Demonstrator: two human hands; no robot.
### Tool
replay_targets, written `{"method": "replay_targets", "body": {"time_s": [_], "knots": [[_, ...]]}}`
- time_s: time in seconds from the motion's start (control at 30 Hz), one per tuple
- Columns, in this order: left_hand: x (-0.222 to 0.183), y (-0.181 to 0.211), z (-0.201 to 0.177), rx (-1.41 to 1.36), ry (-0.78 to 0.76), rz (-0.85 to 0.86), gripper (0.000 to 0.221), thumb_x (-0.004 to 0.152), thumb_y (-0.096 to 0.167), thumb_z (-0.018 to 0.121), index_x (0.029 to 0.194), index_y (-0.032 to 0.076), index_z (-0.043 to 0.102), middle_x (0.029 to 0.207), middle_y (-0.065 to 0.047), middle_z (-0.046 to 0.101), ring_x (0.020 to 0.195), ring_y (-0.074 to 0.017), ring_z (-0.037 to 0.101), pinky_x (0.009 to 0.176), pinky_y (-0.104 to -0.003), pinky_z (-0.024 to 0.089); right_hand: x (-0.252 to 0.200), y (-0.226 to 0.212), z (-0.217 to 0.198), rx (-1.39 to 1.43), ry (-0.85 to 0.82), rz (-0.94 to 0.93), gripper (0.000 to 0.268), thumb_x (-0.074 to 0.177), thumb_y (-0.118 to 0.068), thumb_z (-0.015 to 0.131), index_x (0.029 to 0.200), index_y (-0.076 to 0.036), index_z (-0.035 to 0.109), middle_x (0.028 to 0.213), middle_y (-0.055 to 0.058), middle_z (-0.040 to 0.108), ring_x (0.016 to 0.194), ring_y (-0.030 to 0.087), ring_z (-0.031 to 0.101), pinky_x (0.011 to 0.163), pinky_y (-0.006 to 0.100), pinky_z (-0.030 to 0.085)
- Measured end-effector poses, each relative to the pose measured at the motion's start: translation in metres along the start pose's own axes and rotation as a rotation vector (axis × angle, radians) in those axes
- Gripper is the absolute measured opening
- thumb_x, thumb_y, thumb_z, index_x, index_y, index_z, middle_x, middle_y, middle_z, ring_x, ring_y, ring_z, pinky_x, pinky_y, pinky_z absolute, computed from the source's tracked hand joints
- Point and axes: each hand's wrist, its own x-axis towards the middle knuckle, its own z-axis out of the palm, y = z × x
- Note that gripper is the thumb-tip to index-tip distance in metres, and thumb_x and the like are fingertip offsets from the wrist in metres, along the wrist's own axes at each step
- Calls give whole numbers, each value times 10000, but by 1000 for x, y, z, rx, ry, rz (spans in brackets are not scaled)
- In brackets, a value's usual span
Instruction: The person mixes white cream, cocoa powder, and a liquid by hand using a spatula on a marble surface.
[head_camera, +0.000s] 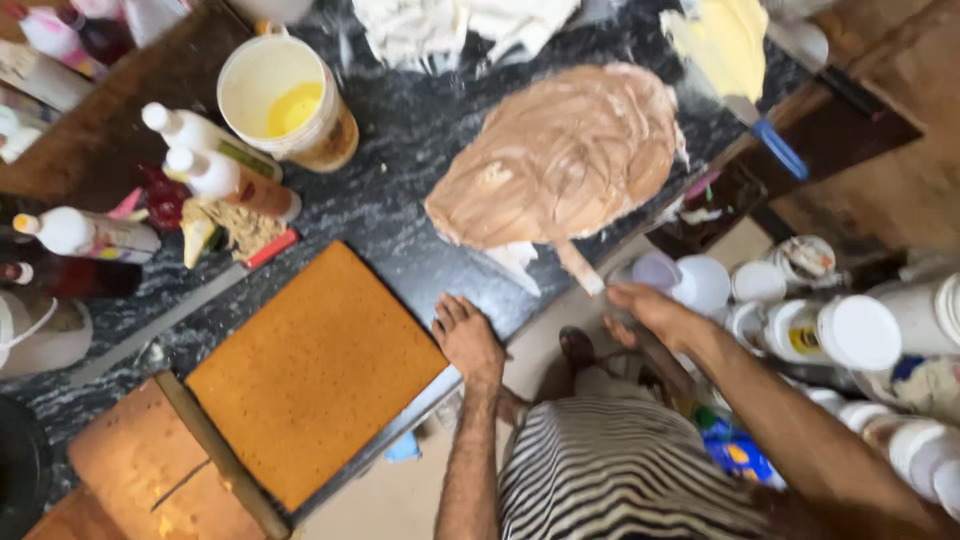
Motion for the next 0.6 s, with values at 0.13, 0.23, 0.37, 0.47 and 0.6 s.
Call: {"method": "replay_targets", "body": {"time_s": [0.13,0.23,0.37,0.47,0.6], "knots": [[8,3,-17,105,53,-21,1207,482,371,1002,1470,-30,436,1585,-248,377,1462,-366,366,1182,-493,310,-11,-51,-63,-706,69,-412,283,975,-100,513,1244,-90,602,775,119,679,573,170,574,430,314,443],[8,16,-25,172,-114,-29,1105,580,305,940,1484,-39,407,1589,-247,341,1460,-354,340,1184,-465,279,-11,-107,-109,-971,327,-670,560,1010,0,402,1539,-176,458,754,103,685,514,205,612,480,343,513],[12,8,-2,246,78,-15,651,859,169,679,1449,-23,481,1569,-229,407,1441,-343,402,1182,-478,313,18,-153,-150,-1101,592,-789,555,1079,-76,479,1622,-188,446,793,133,671,597,231,634,596,379,541],[13,-1,17,187,100,10,551,914,141,559,1438,-15,497,1553,-224,429,1440,-347,414,1186,-494,311,54,-116,-164,-989,725,-773,514,1115,-118,520,1623,-147,443,763,160,653,649,219,675,628,368,544],[17,-3,30,151,148,4,514,931,129,530,1426,-8,520,1562,-228,444,1431,-344,435,1187,-495,317,98,2,-119,-1053,999,-819,613,993,-97,571,1577,-35,396,748,226,681,610,378,657,525,471,509]]}}
